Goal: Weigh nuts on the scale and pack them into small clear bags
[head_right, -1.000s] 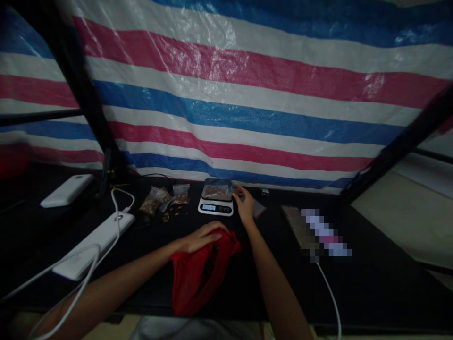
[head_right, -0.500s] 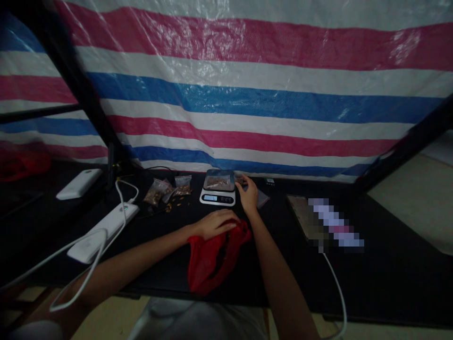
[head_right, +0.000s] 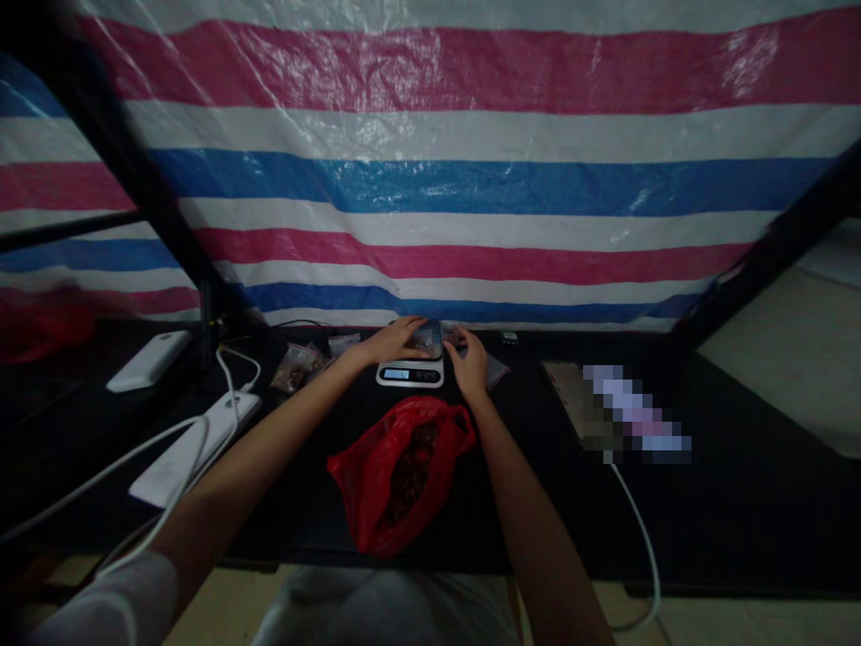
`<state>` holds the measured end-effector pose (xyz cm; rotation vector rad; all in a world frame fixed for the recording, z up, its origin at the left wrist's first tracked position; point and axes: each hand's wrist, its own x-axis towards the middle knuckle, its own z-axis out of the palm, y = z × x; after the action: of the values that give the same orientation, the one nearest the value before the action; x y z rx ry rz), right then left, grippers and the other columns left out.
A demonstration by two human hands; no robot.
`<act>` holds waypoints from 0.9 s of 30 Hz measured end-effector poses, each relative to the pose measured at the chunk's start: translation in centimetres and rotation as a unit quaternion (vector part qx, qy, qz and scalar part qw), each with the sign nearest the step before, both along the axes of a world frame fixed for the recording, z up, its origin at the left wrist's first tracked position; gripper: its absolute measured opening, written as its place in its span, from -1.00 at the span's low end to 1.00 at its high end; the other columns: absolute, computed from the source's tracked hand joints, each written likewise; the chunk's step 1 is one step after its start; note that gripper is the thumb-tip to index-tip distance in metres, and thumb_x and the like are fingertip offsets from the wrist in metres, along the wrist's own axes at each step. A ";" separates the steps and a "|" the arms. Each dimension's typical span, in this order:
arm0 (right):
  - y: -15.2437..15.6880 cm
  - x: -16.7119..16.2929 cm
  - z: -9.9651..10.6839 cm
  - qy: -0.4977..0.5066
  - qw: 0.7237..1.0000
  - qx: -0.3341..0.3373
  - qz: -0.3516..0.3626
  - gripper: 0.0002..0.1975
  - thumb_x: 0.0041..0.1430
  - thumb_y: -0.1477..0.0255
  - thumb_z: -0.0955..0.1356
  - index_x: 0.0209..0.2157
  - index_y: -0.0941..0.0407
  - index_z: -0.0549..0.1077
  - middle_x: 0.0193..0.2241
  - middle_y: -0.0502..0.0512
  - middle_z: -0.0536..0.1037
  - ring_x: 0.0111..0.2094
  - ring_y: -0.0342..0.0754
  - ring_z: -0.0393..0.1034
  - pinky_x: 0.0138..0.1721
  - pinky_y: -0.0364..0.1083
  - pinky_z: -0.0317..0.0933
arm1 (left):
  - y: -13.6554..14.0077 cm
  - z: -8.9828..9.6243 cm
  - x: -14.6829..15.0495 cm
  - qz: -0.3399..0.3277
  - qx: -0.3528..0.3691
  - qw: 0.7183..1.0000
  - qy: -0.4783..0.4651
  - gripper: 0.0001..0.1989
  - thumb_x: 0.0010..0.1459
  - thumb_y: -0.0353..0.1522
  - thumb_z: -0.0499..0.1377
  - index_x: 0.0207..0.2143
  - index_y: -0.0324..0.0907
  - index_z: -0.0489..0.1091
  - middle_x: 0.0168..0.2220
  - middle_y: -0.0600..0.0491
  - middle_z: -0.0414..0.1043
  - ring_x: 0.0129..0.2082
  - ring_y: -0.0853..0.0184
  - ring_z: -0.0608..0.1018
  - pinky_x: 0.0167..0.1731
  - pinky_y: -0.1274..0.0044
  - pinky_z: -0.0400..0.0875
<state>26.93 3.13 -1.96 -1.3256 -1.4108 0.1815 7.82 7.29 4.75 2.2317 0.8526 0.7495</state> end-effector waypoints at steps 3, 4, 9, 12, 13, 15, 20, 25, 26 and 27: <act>-0.2 0.0 0.1 0.004 1.000 -0.004 0.006 -0.57 0.04 0.24 0.31 -0.09 0.19 0.42 -0.18 0.24 0.49 -0.32 0.01 0.37 -0.15 0.04 0.23 | 1.3 -1.1 1.0 0.008 -0.016 1.000 0.013 -0.44 -0.28 -0.24 0.38 -0.15 -0.22 0.42 -0.04 -0.14 0.38 0.05 0.07 0.32 0.08 0.44 0.04; -0.2 0.0 0.1 0.004 1.000 -0.005 0.008 -0.57 0.04 0.24 0.31 -0.09 0.18 0.42 -0.18 0.23 0.49 -0.31 0.01 0.37 -0.15 0.04 0.23 | 1.5 -1.3 1.2 0.013 -0.018 1.000 0.010 -0.48 -0.28 -0.25 0.37 -0.19 -0.21 0.44 -0.10 -0.11 0.41 0.01 0.09 0.36 0.06 0.45 0.07; -0.3 -0.2 0.4 0.002 1.000 0.005 0.007 -0.57 0.05 0.23 0.30 -0.08 0.17 0.41 -0.17 0.23 0.49 -0.31 0.00 0.37 -0.17 0.03 0.24 | 1.5 -1.1 1.2 0.035 -0.040 0.995 -0.090 -0.49 -0.23 -0.26 0.35 -0.15 -0.22 0.45 -0.15 -0.07 0.46 -0.11 0.18 0.43 -0.03 0.48 0.18; -0.6 -0.3 1.2 -0.007 1.000 0.017 0.009 -0.58 0.05 0.23 0.30 -0.08 0.16 0.40 -0.15 0.22 0.48 -0.29 0.00 0.37 -0.16 0.03 0.23 | 0.3 -0.3 0.7 0.023 -0.124 0.975 -0.182 -0.46 -0.17 -0.25 0.33 -0.09 -0.26 0.41 -0.19 -0.07 0.48 -0.17 0.22 0.47 -0.08 0.47 0.23; -0.8 -0.2 1.6 -0.017 1.000 0.023 0.013 -0.58 0.05 0.23 0.31 -0.08 0.16 0.40 -0.15 0.21 0.48 -0.28 0.01 0.37 -0.14 0.03 0.22 | -0.2 -0.1 0.6 0.010 -0.159 0.963 -0.218 -0.46 -0.15 -0.24 0.32 -0.08 -0.26 0.41 -0.19 -0.08 0.49 -0.17 0.24 0.47 -0.07 0.48 0.24; -1.1 0.0 2.3 -0.035 0.999 0.034 0.020 -0.58 0.04 0.23 0.32 -0.09 0.14 0.40 -0.15 0.20 0.48 -0.23 0.02 0.36 -0.08 0.05 0.19 | -1.2 0.4 0.3 -0.016 -0.212 0.932 -0.292 -0.51 -0.10 -0.22 0.30 -0.10 -0.24 0.42 -0.11 -0.08 0.46 -0.12 0.25 0.47 -0.03 0.49 0.21; -1.8 0.6 4.3 0.011 0.999 0.014 0.049 -0.53 0.04 0.22 0.33 -0.03 0.12 0.35 -0.10 0.19 0.47 -0.11 0.06 0.36 -0.12 0.03 0.22 | -1.9 0.9 0.3 -0.059 -0.264 0.895 -0.356 -0.53 -0.13 -0.24 0.33 -0.14 -0.25 0.45 -0.04 -0.10 0.43 -0.05 0.23 0.45 0.02 0.48 0.19; -2.6 0.4 5.6 -0.010 0.995 0.020 0.093 -0.54 0.06 0.23 0.32 0.01 0.07 0.34 -0.07 0.16 0.45 -0.09 0.05 0.34 -0.18 -0.01 0.27 | -1.8 0.7 0.5 -0.081 -0.267 0.912 -0.301 -0.45 -0.15 -0.28 0.34 -0.05 -0.23 0.40 -0.13 -0.07 0.48 -0.10 0.25 0.48 0.01 0.45 0.21; -2.8 0.3 5.7 -0.035 0.995 0.029 0.090 -0.55 0.08 0.23 0.31 0.01 0.06 0.35 -0.07 0.16 0.44 -0.08 0.05 0.33 -0.18 0.00 0.26 | -1.8 0.8 0.5 -0.084 -0.265 0.916 -0.288 -0.45 -0.16 -0.28 0.35 -0.06 -0.24 0.40 -0.13 -0.07 0.48 -0.10 0.25 0.48 0.01 0.45 0.22; -2.9 0.3 5.8 -0.065 0.993 0.041 0.085 -0.57 0.10 0.23 0.31 0.01 0.05 0.35 -0.07 0.15 0.44 -0.08 0.05 0.31 -0.16 0.02 0.25 | -1.9 0.8 0.5 -0.085 -0.264 0.920 -0.277 -0.44 -0.17 -0.28 0.35 -0.06 -0.25 0.40 -0.13 -0.07 0.48 -0.11 0.25 0.48 0.00 0.44 0.22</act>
<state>27.20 0.26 3.81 -1.1677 -1.6246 0.1506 8.32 5.40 5.52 1.4789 0.4892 0.8817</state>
